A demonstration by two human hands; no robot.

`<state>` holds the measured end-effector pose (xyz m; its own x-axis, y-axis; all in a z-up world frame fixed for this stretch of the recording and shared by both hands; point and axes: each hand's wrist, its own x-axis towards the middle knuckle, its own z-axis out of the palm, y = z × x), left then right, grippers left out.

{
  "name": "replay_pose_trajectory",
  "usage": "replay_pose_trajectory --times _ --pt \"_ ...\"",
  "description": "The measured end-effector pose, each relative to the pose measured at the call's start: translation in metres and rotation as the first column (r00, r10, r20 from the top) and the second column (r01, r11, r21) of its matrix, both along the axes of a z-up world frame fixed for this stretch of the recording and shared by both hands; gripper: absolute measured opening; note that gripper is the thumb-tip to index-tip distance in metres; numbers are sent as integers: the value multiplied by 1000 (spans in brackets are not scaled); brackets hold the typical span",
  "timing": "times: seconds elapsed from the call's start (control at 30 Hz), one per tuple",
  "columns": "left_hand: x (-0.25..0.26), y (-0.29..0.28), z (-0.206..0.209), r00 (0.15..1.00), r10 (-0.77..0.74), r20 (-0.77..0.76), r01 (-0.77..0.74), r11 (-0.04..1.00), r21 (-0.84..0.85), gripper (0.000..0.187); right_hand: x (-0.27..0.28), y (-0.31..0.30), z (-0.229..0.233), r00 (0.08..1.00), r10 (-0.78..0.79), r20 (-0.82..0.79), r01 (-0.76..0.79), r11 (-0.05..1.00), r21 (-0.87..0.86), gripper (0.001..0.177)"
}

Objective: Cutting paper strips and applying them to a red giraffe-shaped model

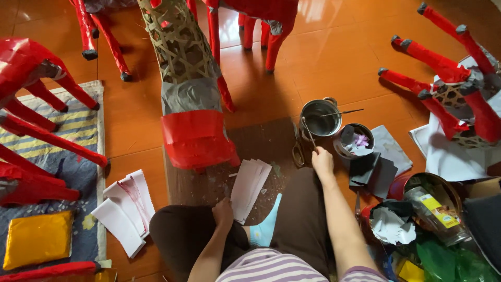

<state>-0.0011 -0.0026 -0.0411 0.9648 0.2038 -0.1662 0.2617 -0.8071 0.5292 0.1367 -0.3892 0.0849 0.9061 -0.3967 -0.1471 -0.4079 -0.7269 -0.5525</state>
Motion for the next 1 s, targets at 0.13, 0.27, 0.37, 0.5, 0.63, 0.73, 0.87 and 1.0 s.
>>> replay_pose_trajectory --times 0.13,0.27,0.37,0.5,0.63,0.73,0.87,1.0 --pt "-2 -3 18 995 -14 99 9 999 53 19 17 -15 -101 992 -123 21 107 926 362 29" --pt "2 -1 22 989 93 118 -61 967 -247 15 17 -14 -91 972 -134 -191 230 685 691 39" --pt "0 7 35 964 234 -125 -264 872 -412 22 20 -28 -89 949 -137 -283 312 519 796 41" --pt "-6 15 2 919 359 -164 -388 743 -545 23 31 -20 -130 949 -256 -183 303 587 750 41" --pt "-8 14 -26 904 392 -170 -348 447 -824 33 29 -11 -133 953 -302 6 221 712 666 24" --pt "-9 20 -36 938 341 -67 -187 331 -925 44 -13 23 -47 976 -206 73 47 525 850 34" --pt "-2 8 2 931 276 -239 -357 550 -755 76 -80 63 -4 1000 -13 -11 13 176 984 26" --pt "-3 -4 -20 886 387 -257 -409 388 -826 87 -118 101 -15 972 207 -111 80 151 985 26"
